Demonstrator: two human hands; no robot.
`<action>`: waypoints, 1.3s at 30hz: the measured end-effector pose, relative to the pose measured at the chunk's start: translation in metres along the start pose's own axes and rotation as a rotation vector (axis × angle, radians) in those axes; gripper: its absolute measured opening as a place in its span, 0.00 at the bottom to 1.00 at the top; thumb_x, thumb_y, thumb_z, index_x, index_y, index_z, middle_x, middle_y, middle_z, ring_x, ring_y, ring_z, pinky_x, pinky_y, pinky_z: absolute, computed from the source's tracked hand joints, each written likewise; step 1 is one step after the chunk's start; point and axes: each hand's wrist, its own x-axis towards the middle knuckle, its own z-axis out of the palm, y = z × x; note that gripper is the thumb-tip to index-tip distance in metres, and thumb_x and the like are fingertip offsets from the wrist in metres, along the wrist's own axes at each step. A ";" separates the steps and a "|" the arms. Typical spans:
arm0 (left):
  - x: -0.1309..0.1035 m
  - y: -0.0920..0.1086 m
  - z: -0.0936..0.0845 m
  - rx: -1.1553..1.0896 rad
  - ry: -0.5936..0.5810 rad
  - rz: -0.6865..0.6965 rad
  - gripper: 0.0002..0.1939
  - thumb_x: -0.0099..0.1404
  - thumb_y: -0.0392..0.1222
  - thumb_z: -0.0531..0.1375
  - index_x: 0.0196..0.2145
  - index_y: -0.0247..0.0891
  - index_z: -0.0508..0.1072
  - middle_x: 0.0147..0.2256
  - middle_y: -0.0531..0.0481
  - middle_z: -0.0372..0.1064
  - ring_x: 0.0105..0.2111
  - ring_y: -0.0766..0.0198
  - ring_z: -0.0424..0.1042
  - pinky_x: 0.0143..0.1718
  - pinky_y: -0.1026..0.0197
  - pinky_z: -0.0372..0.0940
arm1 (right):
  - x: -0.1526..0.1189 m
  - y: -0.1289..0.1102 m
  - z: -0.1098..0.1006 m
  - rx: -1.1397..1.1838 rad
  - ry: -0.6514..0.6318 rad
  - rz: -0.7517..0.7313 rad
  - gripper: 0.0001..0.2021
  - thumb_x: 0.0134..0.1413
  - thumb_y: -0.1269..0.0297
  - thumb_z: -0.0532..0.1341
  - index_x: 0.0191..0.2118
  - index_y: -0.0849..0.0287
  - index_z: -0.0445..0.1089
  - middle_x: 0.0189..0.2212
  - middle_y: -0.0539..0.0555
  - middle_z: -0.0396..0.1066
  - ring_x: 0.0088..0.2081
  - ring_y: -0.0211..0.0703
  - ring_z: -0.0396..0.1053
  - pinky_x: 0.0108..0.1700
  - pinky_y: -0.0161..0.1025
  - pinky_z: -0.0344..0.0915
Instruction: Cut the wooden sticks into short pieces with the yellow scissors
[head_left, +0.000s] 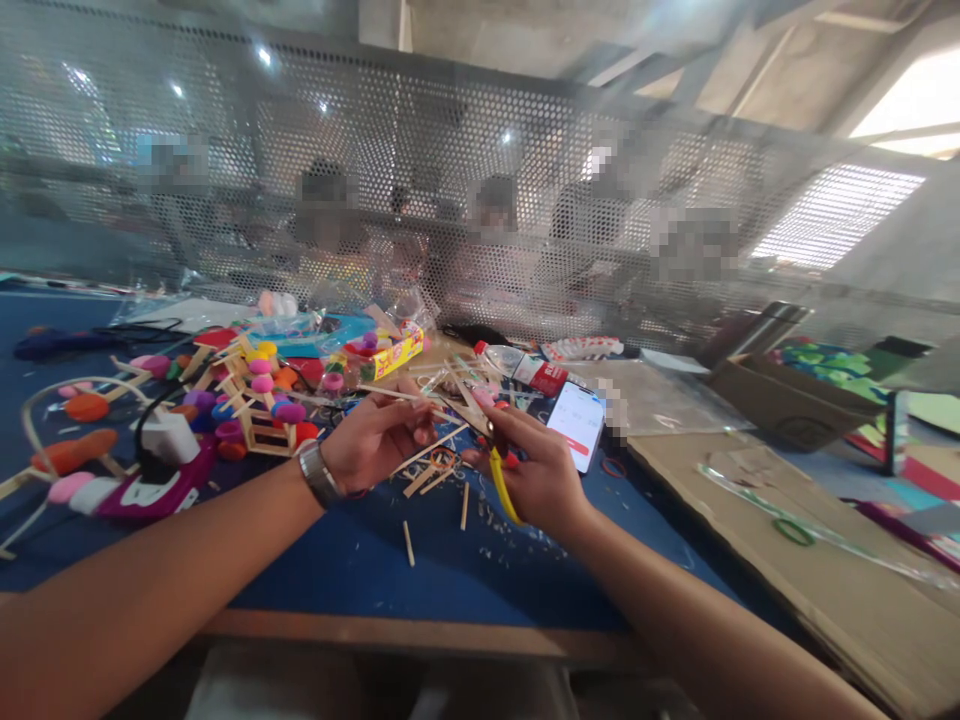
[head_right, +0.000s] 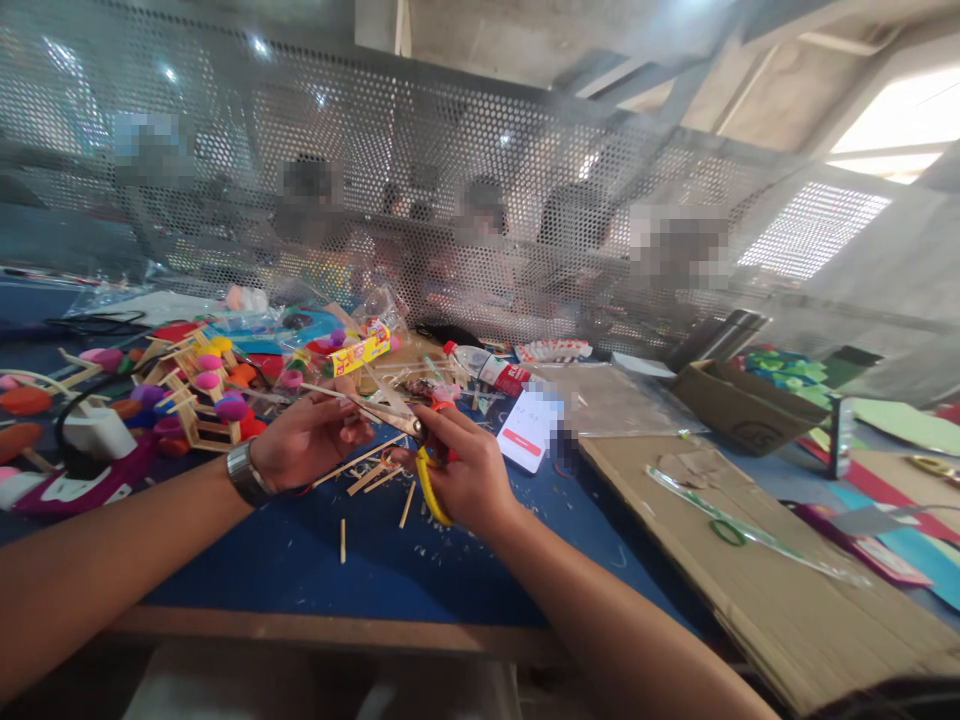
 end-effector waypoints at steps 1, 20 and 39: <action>0.000 0.000 0.000 -0.004 -0.004 -0.004 0.15 0.50 0.36 0.75 0.22 0.33 0.71 0.22 0.53 0.73 0.20 0.73 0.69 0.28 0.69 0.67 | 0.000 0.000 -0.001 -0.004 0.004 -0.003 0.21 0.57 0.49 0.66 0.47 0.61 0.78 0.25 0.52 0.70 0.24 0.40 0.65 0.27 0.36 0.65; -0.003 0.000 0.002 0.056 -0.038 -0.029 0.17 0.50 0.38 0.75 0.22 0.33 0.69 0.22 0.53 0.72 0.22 0.73 0.69 0.27 0.71 0.65 | 0.000 -0.008 -0.004 0.013 -0.098 -0.011 0.15 0.61 0.53 0.62 0.47 0.58 0.71 0.33 0.54 0.70 0.30 0.42 0.64 0.32 0.38 0.65; -0.002 -0.001 -0.001 0.003 0.028 0.002 0.15 0.52 0.37 0.74 0.24 0.33 0.70 0.25 0.51 0.74 0.22 0.72 0.69 0.29 0.69 0.67 | -0.007 -0.004 0.001 0.091 -0.086 0.235 0.16 0.57 0.52 0.65 0.43 0.60 0.75 0.23 0.48 0.68 0.22 0.37 0.64 0.26 0.34 0.61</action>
